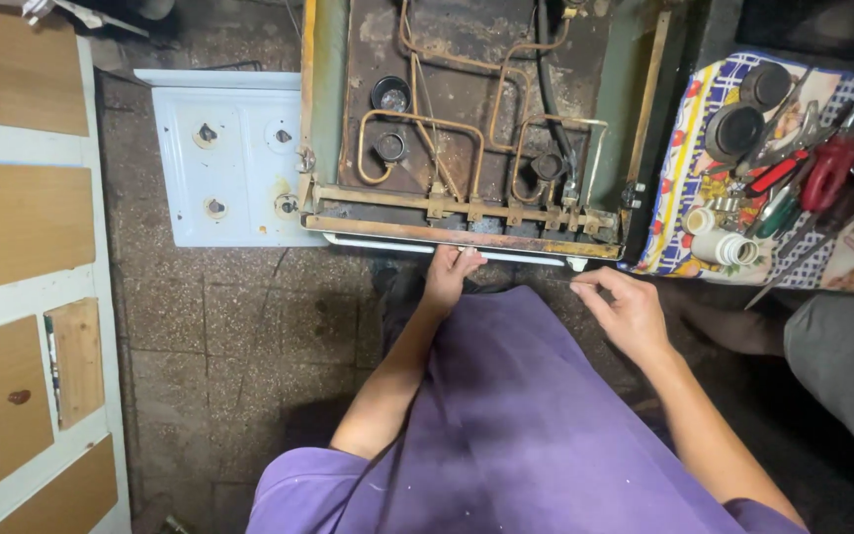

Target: Dismantling and inspecting the internal components of a gas stove for repair

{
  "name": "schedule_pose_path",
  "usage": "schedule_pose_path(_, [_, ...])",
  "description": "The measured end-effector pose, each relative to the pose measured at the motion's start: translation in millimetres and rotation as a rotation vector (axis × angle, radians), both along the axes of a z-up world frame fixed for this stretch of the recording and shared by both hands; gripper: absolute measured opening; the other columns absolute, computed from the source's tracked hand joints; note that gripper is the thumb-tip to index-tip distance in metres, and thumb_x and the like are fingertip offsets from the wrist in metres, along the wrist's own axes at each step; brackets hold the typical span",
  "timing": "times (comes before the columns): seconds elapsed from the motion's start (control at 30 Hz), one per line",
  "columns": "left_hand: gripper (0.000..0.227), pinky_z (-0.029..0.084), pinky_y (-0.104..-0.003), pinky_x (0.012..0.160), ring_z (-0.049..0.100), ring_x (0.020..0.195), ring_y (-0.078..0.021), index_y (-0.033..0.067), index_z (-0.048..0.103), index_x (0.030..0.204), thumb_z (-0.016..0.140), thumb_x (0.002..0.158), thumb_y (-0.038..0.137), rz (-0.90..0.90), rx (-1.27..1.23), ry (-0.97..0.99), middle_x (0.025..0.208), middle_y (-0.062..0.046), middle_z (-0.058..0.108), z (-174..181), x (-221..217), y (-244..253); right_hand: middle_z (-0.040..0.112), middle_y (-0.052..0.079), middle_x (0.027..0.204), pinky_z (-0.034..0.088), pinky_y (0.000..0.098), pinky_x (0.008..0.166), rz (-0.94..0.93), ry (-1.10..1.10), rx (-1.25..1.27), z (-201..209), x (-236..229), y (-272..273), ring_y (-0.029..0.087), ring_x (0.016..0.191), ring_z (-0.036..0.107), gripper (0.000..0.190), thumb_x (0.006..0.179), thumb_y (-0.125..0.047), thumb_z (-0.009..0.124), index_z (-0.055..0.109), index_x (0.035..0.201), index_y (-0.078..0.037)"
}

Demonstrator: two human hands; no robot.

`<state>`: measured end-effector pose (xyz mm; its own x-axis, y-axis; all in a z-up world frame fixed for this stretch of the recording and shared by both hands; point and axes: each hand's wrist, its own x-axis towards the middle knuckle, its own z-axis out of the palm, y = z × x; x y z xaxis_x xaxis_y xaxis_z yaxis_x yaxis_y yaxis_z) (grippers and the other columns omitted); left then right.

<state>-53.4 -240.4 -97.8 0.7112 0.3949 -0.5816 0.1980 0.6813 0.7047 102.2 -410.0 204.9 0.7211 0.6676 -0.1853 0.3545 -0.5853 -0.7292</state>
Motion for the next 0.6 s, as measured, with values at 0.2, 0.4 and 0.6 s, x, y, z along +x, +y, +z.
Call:
schedule_pose_path(0.2, [0.039, 0.063, -0.042, 0.090, 0.074, 0.097, -0.0310, -0.0029, 0.050, 0.131, 0.070, 0.100, 0.011, 0.045, 0.037, 0.052, 0.108, -0.022, 0.070, 16.7, 12.7, 1.9, 0.076, 0.010, 0.079, 0.057, 0.0400, 0.075, -0.042, -0.034, -0.009, 5.8, 0.6, -13.3, 0.026, 0.078, 0.074, 0.009, 0.089, -0.012, 0.079, 0.081, 0.098, -0.012])
schedule_pose_path(0.4, [0.038, 0.065, -0.049, 0.085, 0.075, 0.094, -0.0397, -0.0065, 0.052, 0.127, 0.071, 0.096, 0.005, 0.322, -0.127, 0.137, 0.109, -0.027, 0.071, 40.5, 24.0, -9.1, 0.078, 0.011, 0.084, 0.057, 0.0417, 0.075, -0.037, -0.018, -0.038, 3.9, -5.8, -25.8, 0.029, 0.080, 0.075, 0.008, 0.090, -0.012, 0.078, 0.080, 0.097, -0.011])
schedule_pose_path(0.6, [0.032, 0.067, -0.051, 0.082, 0.076, 0.082, -0.0421, -0.0078, 0.051, 0.121, 0.064, 0.095, 0.005, 0.306, -0.119, 0.133, 0.102, -0.029, 0.067, 34.7, 24.8, -8.1, 0.078, 0.007, 0.082, 0.058, 0.0397, 0.076, -0.067, -0.052, -0.053, 10.9, -12.1, -34.3, 0.026, 0.081, 0.075, 0.008, 0.089, -0.014, 0.079, 0.080, 0.097, -0.014])
